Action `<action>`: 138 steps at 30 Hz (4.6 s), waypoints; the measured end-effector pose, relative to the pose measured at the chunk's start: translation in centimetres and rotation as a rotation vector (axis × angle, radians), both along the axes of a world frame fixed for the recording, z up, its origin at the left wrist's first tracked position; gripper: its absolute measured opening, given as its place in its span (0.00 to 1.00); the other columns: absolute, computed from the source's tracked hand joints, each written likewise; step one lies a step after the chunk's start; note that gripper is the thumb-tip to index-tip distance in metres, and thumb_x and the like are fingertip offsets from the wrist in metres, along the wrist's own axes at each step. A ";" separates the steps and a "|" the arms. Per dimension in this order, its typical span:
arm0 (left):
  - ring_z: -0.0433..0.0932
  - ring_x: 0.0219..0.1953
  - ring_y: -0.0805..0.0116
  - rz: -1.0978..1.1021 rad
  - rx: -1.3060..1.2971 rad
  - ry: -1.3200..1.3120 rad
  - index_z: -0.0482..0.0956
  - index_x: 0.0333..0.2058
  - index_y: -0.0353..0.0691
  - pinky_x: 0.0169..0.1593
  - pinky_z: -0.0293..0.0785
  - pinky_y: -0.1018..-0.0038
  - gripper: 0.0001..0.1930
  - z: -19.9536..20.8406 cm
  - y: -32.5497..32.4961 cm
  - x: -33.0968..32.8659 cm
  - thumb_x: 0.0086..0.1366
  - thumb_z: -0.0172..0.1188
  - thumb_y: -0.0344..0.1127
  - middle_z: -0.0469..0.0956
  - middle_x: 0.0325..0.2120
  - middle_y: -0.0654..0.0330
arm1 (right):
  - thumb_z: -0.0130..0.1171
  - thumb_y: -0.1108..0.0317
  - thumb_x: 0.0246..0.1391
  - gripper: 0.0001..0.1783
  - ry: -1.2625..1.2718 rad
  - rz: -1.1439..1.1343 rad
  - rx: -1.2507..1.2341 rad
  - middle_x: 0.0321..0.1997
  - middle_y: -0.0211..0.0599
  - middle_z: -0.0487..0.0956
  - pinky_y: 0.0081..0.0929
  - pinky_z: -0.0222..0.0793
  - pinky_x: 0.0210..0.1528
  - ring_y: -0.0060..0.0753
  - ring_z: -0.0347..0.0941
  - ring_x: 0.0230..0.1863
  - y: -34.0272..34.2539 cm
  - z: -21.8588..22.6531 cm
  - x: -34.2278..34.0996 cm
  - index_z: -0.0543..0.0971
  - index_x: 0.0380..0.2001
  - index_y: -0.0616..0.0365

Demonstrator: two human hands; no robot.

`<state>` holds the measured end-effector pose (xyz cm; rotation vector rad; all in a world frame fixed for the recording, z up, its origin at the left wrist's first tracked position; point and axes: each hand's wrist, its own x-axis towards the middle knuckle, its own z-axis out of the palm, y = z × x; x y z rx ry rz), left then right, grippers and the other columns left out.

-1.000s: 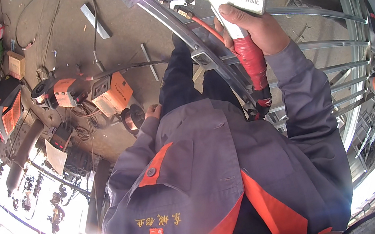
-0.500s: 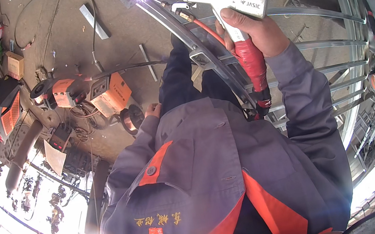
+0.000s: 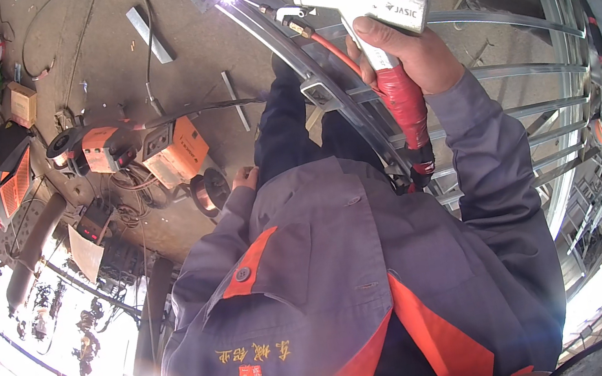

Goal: The person welds joints on a large curved metal frame using a handheld welding torch, then positions a long metal bar into the frame and continues welding along the structure. The person moves around the frame to access different joints and maintains control of the torch throughout.

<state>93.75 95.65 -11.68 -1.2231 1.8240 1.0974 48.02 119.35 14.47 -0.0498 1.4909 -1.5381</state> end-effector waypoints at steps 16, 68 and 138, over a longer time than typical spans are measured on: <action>0.77 0.54 0.52 -0.196 -0.162 0.272 0.79 0.53 0.46 0.58 0.71 0.64 0.21 -3.6 -2.9 7.6 0.69 0.55 0.52 0.78 0.50 0.47 | 0.53 0.54 0.68 0.22 -0.036 -0.219 0.089 0.41 0.43 0.80 0.24 0.74 0.27 0.27 0.78 0.27 3.3 4.0 3.3 0.73 0.52 0.63; 0.82 0.52 0.53 -0.118 -0.034 -0.111 0.79 0.54 0.37 0.54 0.75 0.64 0.30 -1.2 -26.7 -12.6 0.65 0.59 0.58 0.83 0.46 0.46 | 0.58 0.56 0.66 0.16 -0.151 -0.034 -0.028 0.28 0.32 0.78 0.23 0.72 0.28 0.24 0.76 0.24 -11.8 0.1 -10.2 0.78 0.38 0.60; 0.81 0.53 0.52 -0.160 -0.090 -0.136 0.80 0.52 0.43 0.56 0.75 0.63 0.25 0.1 -34.0 -23.6 0.66 0.59 0.56 0.83 0.47 0.47 | 0.58 0.54 0.66 0.18 -0.154 -0.085 -0.013 0.31 0.34 0.80 0.22 0.75 0.27 0.23 0.77 0.25 -23.5 -0.4 -17.3 0.78 0.42 0.60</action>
